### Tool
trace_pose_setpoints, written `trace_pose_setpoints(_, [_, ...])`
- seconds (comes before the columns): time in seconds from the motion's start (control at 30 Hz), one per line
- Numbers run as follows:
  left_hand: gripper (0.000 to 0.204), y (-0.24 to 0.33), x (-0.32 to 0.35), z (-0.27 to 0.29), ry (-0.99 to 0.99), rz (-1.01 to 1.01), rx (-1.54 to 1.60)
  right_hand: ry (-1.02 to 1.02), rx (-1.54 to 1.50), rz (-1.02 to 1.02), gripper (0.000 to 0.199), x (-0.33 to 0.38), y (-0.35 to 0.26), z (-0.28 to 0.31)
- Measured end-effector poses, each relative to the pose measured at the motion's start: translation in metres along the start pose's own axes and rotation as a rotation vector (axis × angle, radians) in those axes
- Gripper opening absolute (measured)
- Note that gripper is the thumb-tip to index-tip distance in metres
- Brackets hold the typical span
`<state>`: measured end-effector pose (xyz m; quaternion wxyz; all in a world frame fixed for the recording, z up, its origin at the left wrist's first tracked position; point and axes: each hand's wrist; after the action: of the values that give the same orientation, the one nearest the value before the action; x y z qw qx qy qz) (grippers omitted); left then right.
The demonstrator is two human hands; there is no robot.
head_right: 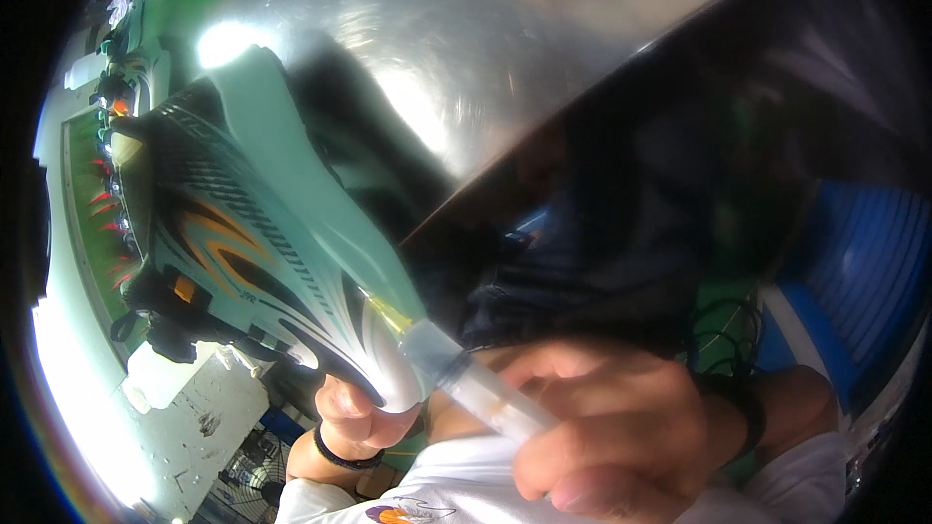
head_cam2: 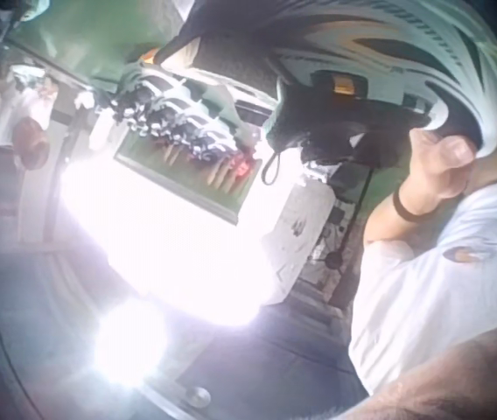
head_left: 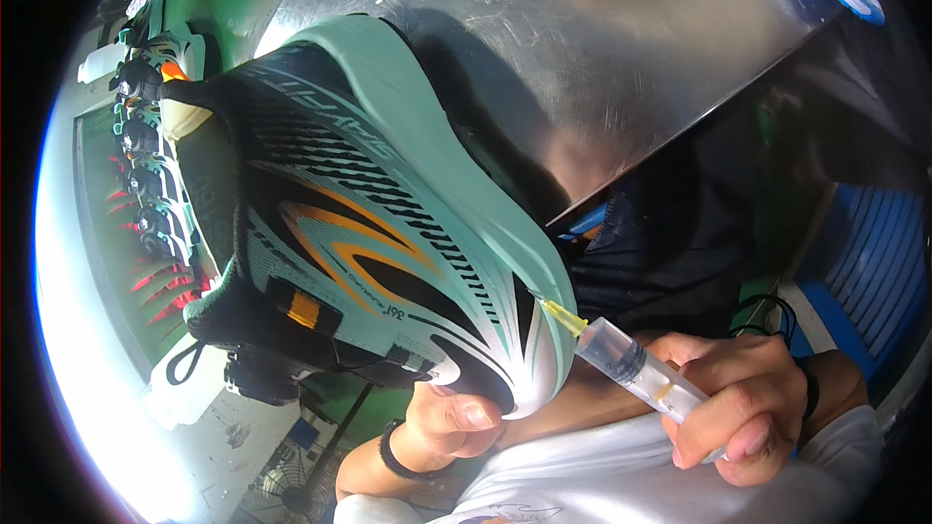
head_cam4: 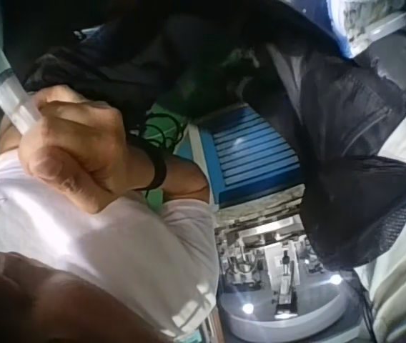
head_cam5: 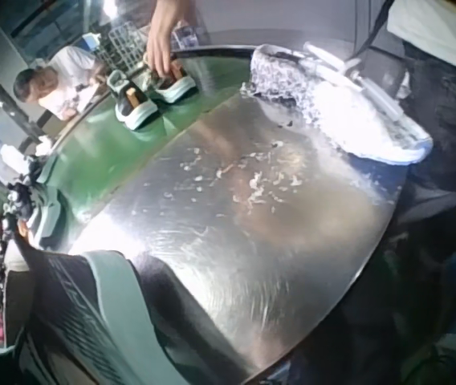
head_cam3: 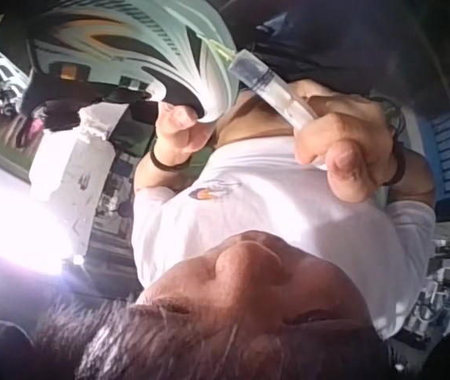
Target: Apply adhesive or filler to the seams of shoes using a syringe and then refill the syringe.
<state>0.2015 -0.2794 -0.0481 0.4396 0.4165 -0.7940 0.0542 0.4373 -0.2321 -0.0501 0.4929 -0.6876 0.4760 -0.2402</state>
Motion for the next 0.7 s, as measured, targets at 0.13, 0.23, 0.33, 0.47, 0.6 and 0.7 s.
trace_pose_setpoints(0.13, [0.072,-0.003,-0.006,-0.006,-0.036,0.002,0.012,-0.014,0.06,0.048,0.02,0.001,-0.008,0.005])
trace_pose_setpoints(0.23, [0.058,-0.004,-0.013,-0.015,-0.072,0.014,-0.029,0.018,0.15,0.198,0.019,0.011,-0.007,0.003])
trace_pose_setpoints(0.33, [0.063,-0.005,-0.026,-0.027,-0.195,0.096,0.033,0.062,0.159,0.233,0.02,0.023,-0.016,0.003])
trace_pose_setpoints(0.47, [0.069,-0.005,-0.048,-0.052,-0.354,0.1,0.014,-0.003,0.194,0.055,0.014,0.037,-0.04,0.009])
trace_pose_setpoints(0.6, [0.072,-0.005,-0.063,-0.068,-0.348,0.099,0.014,-0.066,0.095,-0.081,0.009,0.027,-0.053,0.019])
trace_pose_setpoints(0.7, [0.072,-0.008,-0.078,-0.073,-0.484,0.063,0.062,-0.025,0.048,-0.045,0.01,0.028,-0.052,0.019])
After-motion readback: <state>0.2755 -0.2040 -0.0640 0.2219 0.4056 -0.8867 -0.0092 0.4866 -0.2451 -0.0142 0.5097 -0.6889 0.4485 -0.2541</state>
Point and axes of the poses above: each hand's wrist, its own x-axis away from the middle knuckle, its own z-axis out of the back of the hand, y = z × x, and after that the axes turned 4 degrees about z, right-handed
